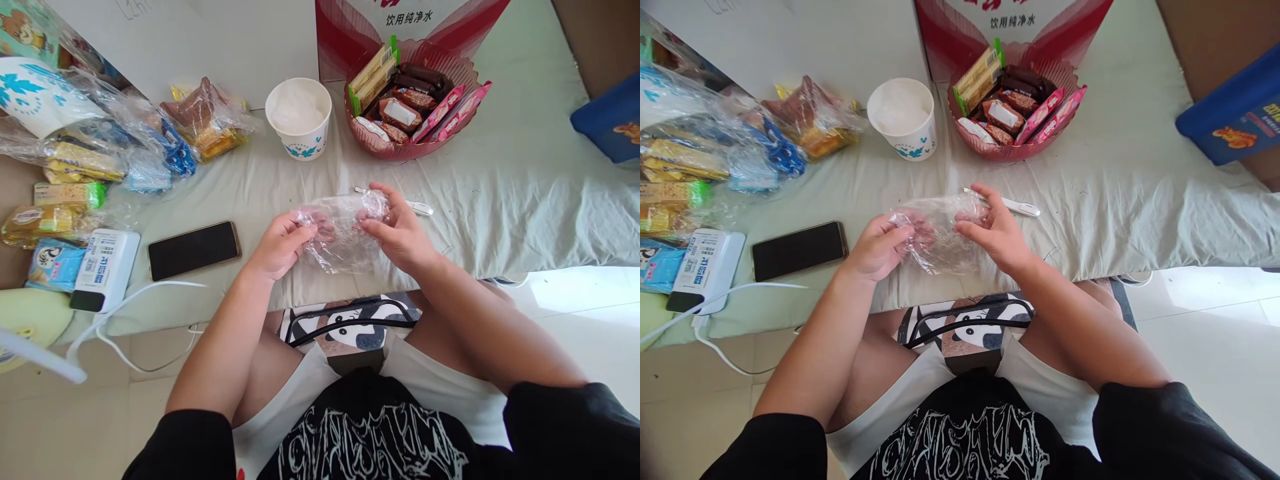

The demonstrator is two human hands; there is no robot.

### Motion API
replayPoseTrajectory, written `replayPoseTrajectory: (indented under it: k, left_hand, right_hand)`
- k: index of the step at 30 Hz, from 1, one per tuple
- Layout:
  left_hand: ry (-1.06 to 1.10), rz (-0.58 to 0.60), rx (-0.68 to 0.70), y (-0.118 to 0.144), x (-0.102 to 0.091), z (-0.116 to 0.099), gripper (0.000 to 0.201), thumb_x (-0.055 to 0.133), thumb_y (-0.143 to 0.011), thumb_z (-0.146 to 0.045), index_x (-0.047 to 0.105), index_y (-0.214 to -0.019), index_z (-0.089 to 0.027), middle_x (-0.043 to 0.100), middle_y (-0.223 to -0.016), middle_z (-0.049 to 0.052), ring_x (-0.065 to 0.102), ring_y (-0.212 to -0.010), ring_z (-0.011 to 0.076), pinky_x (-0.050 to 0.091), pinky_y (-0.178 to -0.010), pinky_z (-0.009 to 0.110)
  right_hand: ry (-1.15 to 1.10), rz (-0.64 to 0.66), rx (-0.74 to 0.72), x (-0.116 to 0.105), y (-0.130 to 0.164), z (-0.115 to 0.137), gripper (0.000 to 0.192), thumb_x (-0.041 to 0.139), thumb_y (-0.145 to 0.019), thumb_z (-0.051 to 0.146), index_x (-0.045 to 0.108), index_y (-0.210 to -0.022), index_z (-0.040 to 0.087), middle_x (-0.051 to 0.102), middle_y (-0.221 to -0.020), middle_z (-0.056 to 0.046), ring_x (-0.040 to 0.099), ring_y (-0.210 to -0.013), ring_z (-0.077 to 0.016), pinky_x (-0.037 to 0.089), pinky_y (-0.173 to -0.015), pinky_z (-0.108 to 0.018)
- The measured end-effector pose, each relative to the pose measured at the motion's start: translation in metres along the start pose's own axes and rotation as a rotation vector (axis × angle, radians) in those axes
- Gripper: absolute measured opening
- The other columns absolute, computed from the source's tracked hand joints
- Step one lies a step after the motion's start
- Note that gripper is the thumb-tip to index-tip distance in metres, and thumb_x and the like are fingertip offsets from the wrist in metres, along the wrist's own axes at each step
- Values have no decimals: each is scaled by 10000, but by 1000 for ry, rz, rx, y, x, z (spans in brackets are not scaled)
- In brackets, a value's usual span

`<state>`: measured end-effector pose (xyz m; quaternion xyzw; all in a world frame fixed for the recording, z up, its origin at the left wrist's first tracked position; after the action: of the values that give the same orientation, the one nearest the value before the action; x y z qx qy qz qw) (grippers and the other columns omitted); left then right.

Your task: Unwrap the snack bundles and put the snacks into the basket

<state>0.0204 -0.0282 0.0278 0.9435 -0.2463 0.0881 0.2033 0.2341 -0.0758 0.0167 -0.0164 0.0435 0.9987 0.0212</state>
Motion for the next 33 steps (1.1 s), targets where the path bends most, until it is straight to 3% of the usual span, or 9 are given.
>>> replayPoseTrajectory:
  k: [4, 9, 13, 16, 21, 25, 29, 31, 33]
  left_hand:
    - [66, 20, -42, 0, 1, 1, 522, 850, -694, -489, 738, -1104, -187, 811, -1029, 98, 786, -924, 266, 633, -830, 389]
    - [-27, -39, -31, 1, 3, -1, 385, 861, -693, -399, 729, -963, -158, 805, -822, 62, 772, -764, 219, 615, -729, 319]
    - [-48, -53, -30, 4, 0, -5, 306, 810, -722, -379, 709, -933, -182, 704, -591, -24, 667, -488, 153, 521, -476, 240]
    - [9, -42, -19, 6, -3, -10, 272, 794, -706, -337, 700, -928, -212, 593, -488, -82, 569, -372, 128, 464, -387, 230]
    - [92, -66, 122, 3, -7, -16, 197, 726, -682, -379, 672, -693, -190, 608, -551, -23, 571, -440, 125, 461, -414, 249]
    - [-129, -159, 218, -1, -10, -14, 261, 713, -723, -421, 655, -640, -180, 596, -590, 4, 526, -504, 106, 403, -459, 235]
    - [-362, -188, 290, -3, -9, -7, 168, 769, -653, -260, 673, -772, -192, 608, -673, -20, 518, -575, 94, 404, -521, 216]
    - [-408, -235, 335, -6, -10, -4, 195, 742, -674, -240, 661, -848, -201, 655, -776, -6, 586, -662, 112, 467, -590, 226]
    - [-437, -402, 425, -8, -14, -4, 247, 725, -681, -211, 636, -912, -212, 692, -914, 12, 650, -794, 129, 513, -673, 232]
  right_hand:
    - [-101, -42, 49, 1, -2, 3, 323, 761, -750, 383, 545, -933, 228, 632, -802, 17, 602, -716, -131, 527, -709, -300]
    - [-145, 41, 122, 3, 2, 7, 356, 811, -728, 399, 601, -947, 213, 693, -905, -17, 645, -805, -155, 539, -778, -328]
    - [-114, 216, 195, 5, 5, 6, 288, 758, -804, 441, 596, -860, 208, 654, -718, -3, 602, -650, -142, 505, -645, -308]
    - [-197, 175, 175, 4, 5, 5, 325, 763, -804, 458, 582, -971, 245, 598, -639, 49, 531, -547, -123, 455, -551, -284]
    - [-314, 160, 74, -1, 5, 13, 258, 723, -783, 481, 643, -812, 237, 614, -710, 2, 549, -612, -138, 471, -593, -304]
    - [-189, 270, 59, -5, 5, 19, 512, 491, -847, 670, 661, -713, 206, 621, -719, -58, 584, -681, -190, 485, -641, -356]
    - [163, 54, 81, -6, 2, 11, 336, 703, -790, 492, 540, -689, 217, 477, -614, 20, 422, -591, -118, 337, -556, -275]
    - [122, -63, 107, -6, 0, 5, 320, 782, -705, 353, 534, -873, 241, 467, -631, 65, 388, -568, -105, 303, -543, -253]
    - [-12, -139, 121, -6, -2, 2, 455, 780, -677, 306, 506, -1039, 268, 487, -664, 83, 419, -573, -113, 325, -553, -248]
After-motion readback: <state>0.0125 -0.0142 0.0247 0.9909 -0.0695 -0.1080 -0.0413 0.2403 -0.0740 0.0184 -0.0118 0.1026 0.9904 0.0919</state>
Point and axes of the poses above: each hand's wrist, its own y-axis away from the middle knuckle, its own x-axis out of the palm, z = x × y, the point moved 2 cm from there along -y, towards the middle knuckle
